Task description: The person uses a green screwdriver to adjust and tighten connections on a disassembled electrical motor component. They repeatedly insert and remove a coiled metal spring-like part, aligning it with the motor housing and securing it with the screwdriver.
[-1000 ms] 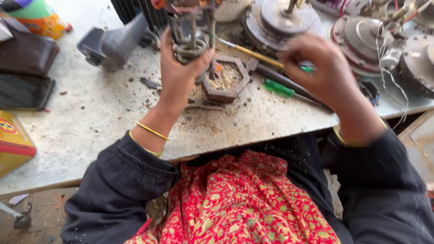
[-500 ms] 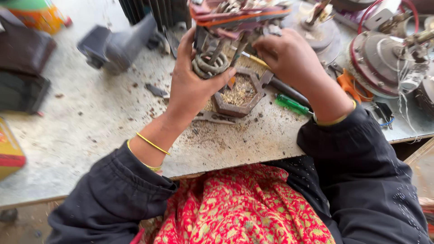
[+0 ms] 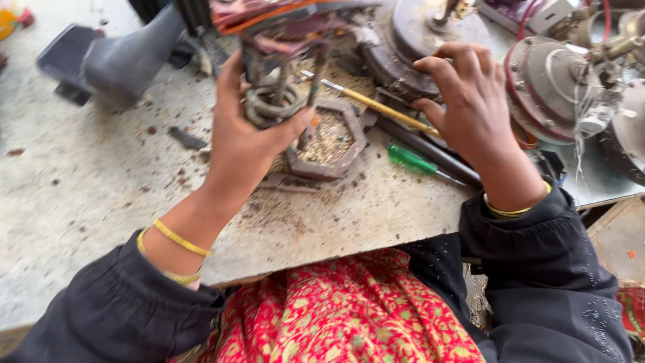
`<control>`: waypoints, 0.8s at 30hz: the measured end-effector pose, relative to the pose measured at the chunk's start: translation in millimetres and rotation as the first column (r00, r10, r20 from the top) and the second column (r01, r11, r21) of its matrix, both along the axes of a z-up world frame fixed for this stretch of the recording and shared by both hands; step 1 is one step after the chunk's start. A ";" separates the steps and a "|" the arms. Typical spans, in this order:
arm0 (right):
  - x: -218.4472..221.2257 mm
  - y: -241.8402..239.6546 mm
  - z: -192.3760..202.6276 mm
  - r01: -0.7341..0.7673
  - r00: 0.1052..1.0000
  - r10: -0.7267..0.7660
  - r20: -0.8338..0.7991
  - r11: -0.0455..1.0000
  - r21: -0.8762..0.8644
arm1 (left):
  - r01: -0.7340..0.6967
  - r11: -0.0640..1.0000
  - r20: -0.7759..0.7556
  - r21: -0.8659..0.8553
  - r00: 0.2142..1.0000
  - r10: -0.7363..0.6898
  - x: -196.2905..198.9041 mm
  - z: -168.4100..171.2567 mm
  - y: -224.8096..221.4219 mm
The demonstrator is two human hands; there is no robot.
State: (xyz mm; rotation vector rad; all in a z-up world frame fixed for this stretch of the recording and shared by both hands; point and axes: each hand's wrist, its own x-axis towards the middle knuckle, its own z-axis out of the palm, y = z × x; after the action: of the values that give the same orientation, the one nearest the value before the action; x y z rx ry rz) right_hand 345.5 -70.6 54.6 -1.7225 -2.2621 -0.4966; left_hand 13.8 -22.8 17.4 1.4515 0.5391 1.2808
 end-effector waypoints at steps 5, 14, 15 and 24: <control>25.2 19.2 -5.2 0.067 0.994 -0.078 0.082 0.990 0.124 | -0.059 0.993 -0.083 0.104 0.994 0.067 0.9 -2.1 -2.3; 20.5 23.4 -10.1 -0.222 0.958 0.211 -0.195 0.974 -0.036 | -0.092 0.994 -0.139 0.059 0.985 0.099 1.9 2.3 -4.1; 16.2 26.0 -11.1 -0.295 0.941 0.270 -0.205 0.950 -0.101 | -0.091 0.995 -0.130 0.051 0.987 0.097 1.6 2.8 -4.6; 0.3 37.8 17.5 -0.202 0.967 0.168 -0.192 0.964 -0.171 | -0.046 0.999 -0.087 0.011 0.995 0.047 2.1 3.7 -3.8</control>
State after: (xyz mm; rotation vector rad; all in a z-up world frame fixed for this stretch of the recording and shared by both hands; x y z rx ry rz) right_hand 345.8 -32.7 72.1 -1.5441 -2.3727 -0.0870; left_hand 15.9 -26.6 21.1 1.5156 0.6287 1.2618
